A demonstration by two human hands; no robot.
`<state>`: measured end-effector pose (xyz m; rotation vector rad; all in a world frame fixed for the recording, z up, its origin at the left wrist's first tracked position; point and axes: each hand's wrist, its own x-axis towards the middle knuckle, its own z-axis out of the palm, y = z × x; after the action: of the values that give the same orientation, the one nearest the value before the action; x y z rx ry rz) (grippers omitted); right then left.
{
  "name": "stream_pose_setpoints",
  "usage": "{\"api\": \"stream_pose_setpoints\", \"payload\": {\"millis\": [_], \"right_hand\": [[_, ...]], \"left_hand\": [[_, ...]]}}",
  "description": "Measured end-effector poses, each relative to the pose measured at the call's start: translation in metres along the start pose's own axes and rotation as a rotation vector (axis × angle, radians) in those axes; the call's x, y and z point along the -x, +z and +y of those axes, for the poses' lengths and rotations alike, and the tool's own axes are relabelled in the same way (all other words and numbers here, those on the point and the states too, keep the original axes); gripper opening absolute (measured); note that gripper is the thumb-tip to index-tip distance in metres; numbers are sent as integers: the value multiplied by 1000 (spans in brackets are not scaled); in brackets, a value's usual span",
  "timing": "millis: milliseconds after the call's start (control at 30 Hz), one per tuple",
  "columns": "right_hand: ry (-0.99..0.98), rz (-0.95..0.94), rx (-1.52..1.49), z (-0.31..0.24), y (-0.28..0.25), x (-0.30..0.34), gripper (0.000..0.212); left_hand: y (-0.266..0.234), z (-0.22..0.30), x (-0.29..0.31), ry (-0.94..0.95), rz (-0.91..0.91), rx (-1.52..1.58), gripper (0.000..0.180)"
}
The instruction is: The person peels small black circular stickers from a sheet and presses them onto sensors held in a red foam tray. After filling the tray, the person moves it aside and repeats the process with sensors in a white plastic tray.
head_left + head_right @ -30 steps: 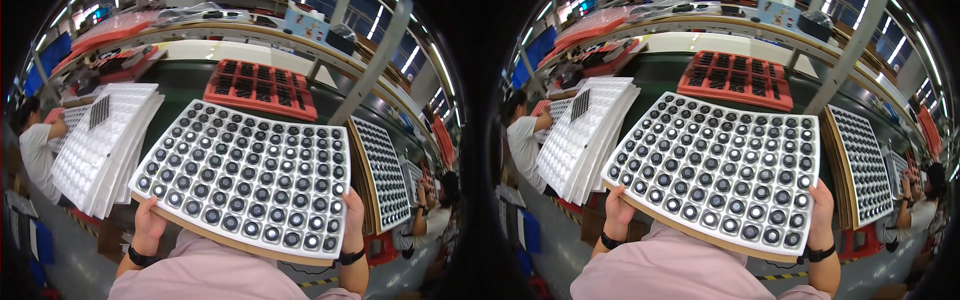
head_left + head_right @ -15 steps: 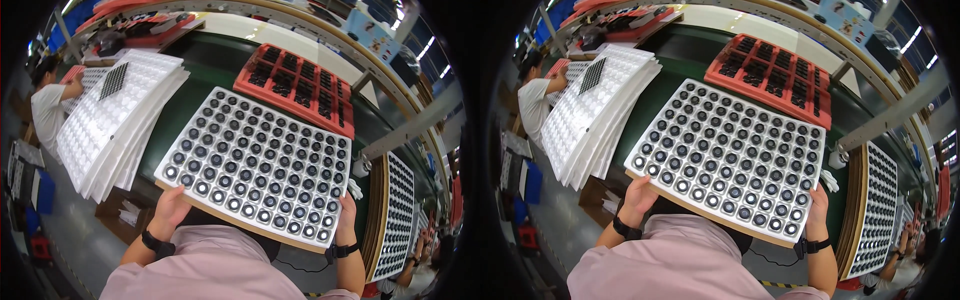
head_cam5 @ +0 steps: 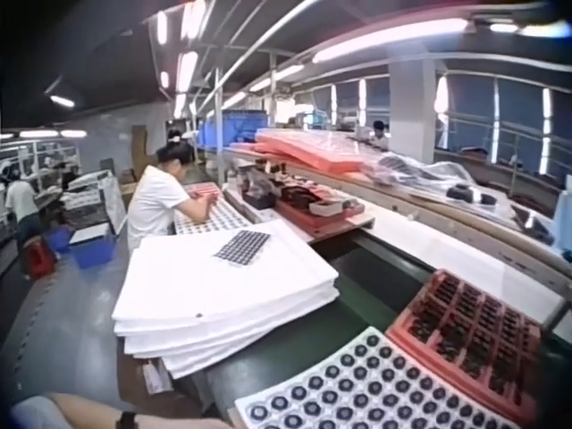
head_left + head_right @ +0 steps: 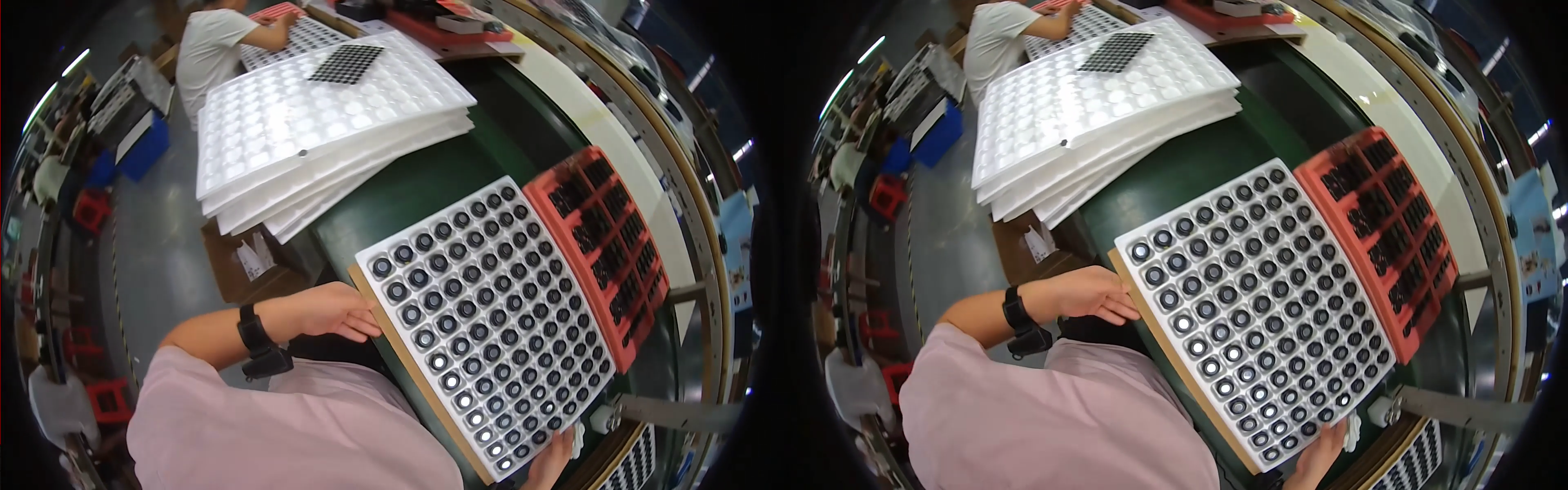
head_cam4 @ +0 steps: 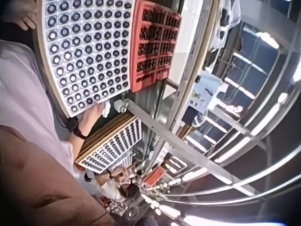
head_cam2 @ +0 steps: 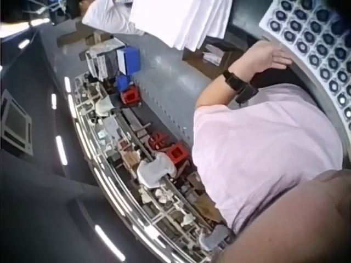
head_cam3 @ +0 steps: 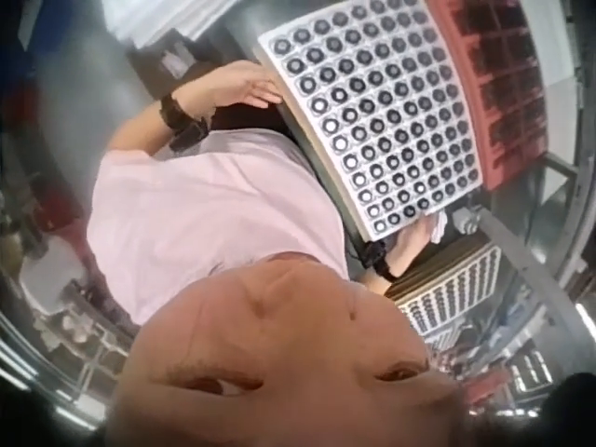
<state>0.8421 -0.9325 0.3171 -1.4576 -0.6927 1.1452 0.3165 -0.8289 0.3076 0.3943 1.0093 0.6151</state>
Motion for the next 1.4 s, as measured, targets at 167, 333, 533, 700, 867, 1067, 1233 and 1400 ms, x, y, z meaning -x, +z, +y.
{"api": "stream_pose_setpoints", "payload": {"millis": [167, 333, 533, 700, 867, 1067, 1233, 1400], "right_hand": [[-205, 50, 659, -22, 48, 62, 66], [-910, 204, 1367, -55, 109, 107, 52], [-899, 108, 1045, -85, 261, 138, 39], [-862, 122, 941, -87, 383, 141, 31], [-823, 128, 935, -86, 479, 129, 29], [-901, 33, 867, -58, 538, 163, 29], [-897, -229, 579, -28, 542, 234, 32], [-937, -504, 500, -16, 529, 326, 30]], "left_hand": [[-10, 74, 104, 74, 94, -688, 34], [-63, 156, 195, 707, 558, -1281, 22], [-182, 241, 192, 1222, 1025, -1740, 16], [-249, 308, 165, 1160, 931, -1823, 22], [-300, 360, 157, 1294, 960, -1783, 26], [-328, 338, 206, 1481, 973, -1651, 28], [-302, 244, 331, 1455, 753, -1650, 23], [-284, 110, 487, 1085, 52, -1551, 23]]}}
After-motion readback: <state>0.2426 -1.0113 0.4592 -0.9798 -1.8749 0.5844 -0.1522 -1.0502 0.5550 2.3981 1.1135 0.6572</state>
